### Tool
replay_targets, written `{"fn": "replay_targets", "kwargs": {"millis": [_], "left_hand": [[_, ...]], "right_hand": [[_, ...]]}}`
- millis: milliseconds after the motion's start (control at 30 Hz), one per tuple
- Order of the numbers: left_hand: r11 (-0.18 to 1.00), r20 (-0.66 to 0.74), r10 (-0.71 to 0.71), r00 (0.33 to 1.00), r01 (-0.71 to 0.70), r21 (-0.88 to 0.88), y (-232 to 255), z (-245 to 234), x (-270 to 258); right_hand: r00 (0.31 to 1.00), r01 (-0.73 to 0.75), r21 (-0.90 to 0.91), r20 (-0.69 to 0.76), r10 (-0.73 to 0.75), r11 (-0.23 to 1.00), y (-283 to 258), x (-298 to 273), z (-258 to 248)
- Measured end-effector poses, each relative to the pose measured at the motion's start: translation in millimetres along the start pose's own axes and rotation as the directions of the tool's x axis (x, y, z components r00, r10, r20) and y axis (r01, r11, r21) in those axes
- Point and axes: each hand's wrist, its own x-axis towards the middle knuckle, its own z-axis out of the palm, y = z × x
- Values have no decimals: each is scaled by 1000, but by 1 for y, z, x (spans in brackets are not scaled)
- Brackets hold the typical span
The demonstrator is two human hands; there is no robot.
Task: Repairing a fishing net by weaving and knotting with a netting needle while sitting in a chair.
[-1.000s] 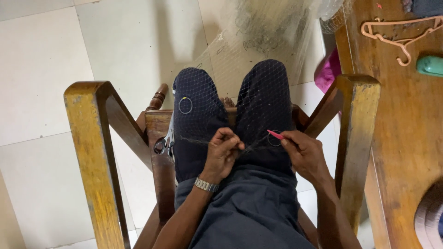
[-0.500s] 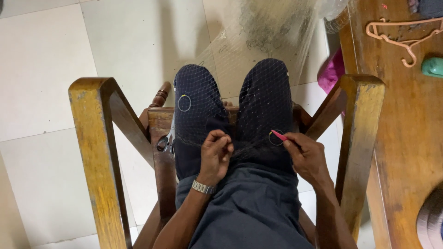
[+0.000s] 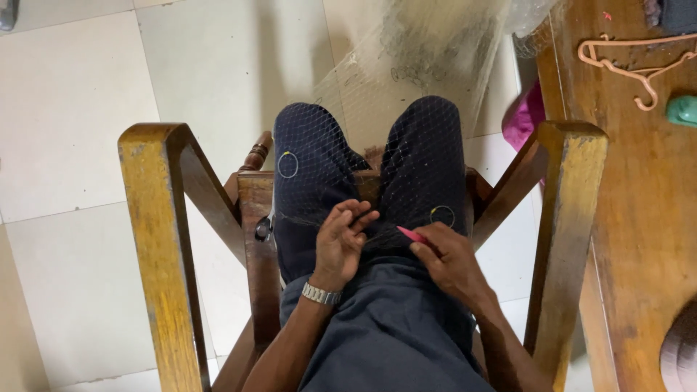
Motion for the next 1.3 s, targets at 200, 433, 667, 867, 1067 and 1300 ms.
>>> {"fn": "replay_targets", "kwargs": {"millis": [200,433,667,867,1067,1300], "left_hand": [[996,25,-35,999,33,81,-7,-1,5],[984,18,-100,995,97,152,-4,6,9],[962,26,-132,991,122,244,-5,2,18],[982,53,-95,994,85,167,-1,-1,10],[996,60,-61,996,57,67,1,-6,4],[986,37,-82,996,76,147,-1,2,-8]], "right_hand": [[999,-30,-11,-11,30,999,4,-2,-5],[997,-19,-138,77,30,990,5,2,-10],[946,52,-332,318,61,942,11,-7,3],[942,-115,-507,216,255,854,17,-13,20],[968,64,-548,239,83,834,52,-19,41],[902,214,-403,432,-21,890,22,-38,6]]}}
